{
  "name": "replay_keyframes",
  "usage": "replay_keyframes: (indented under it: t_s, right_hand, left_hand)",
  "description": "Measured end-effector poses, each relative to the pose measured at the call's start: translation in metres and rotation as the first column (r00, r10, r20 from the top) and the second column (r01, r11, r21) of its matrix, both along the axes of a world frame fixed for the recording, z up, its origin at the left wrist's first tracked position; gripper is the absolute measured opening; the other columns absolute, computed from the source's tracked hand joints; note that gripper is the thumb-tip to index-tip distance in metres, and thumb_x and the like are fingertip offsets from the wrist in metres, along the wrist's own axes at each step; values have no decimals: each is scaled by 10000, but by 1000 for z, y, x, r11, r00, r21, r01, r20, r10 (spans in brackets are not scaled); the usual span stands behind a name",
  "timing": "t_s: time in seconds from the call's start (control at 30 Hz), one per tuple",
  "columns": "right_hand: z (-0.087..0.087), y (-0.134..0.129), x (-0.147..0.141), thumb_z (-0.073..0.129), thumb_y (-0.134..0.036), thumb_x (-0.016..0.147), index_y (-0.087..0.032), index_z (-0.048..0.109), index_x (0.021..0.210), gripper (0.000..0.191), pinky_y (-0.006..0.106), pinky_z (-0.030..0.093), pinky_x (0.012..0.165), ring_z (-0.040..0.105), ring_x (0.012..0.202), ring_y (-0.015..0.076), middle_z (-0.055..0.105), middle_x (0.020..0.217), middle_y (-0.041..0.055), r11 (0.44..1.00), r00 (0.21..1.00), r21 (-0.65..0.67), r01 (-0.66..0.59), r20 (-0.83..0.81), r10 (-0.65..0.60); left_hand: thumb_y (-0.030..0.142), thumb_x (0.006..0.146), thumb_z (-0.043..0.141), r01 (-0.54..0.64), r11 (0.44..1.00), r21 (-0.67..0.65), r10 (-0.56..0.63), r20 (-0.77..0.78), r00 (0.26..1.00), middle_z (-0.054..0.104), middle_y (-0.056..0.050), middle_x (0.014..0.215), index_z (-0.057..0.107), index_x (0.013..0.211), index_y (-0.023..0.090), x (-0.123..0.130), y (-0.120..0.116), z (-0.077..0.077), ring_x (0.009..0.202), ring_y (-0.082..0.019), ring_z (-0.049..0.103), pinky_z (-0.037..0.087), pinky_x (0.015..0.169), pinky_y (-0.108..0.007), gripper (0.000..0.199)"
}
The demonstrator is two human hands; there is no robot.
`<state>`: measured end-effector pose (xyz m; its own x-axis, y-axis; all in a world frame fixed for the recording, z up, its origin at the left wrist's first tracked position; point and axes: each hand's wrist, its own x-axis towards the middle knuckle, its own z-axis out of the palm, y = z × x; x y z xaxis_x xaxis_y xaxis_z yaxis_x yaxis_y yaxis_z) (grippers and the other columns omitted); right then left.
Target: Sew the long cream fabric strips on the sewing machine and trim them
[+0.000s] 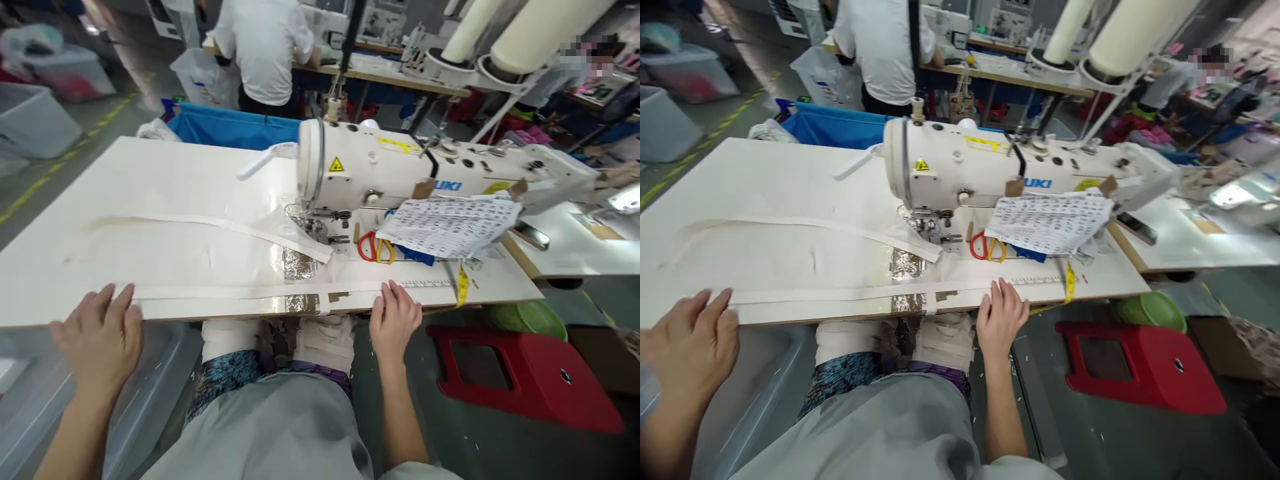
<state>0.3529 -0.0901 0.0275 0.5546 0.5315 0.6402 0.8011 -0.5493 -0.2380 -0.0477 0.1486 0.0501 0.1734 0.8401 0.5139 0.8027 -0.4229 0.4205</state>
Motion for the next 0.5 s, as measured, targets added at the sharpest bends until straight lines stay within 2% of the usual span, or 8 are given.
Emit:
replay_keyframes:
  t_s: [0.1,0.17,0.33,0.5]
  right_hand:
    - [-2,2,0,403,-343,1032,-175,622,1245,349,573,235,1127,491,1290,297,612,1313,141,1000,1000,23,-13,-8,13]
    - [-3,2,-1,400,-342,1032,-176,626,1241,350,585,217,1134,470,1315,303,604,1326,144,999,1000,33,-19,-16,19]
    - [-5,2,5,385,-361,1030,-176,624,1255,377,605,213,1127,480,1310,314,601,1338,146,997,999,61,43,-21,-41]
    - [-7,2,15,392,-382,1026,-169,633,1252,393,628,240,1107,513,1281,338,627,1296,157,991,995,96,94,-23,-93]
  left_hand:
    - [512,908,434,-81,993,89,92,-126,988,594,-167,1347,650,1238,219,-1,0,-7,1316,-390,500,286,1088,-617,491]
    - [522,924,409,-97,990,104,110,-135,985,597,-166,1344,647,1240,209,1,-1,-8,1324,-377,496,288,1094,-604,504]
    - [535,929,405,-101,992,79,109,-102,989,574,-127,1384,626,1265,254,3,-2,-9,1356,-350,466,258,1114,-587,490]
    - [521,940,382,-106,992,64,116,-175,978,558,-82,1406,586,1293,285,-2,1,-13,1371,-313,452,259,1122,-550,471]
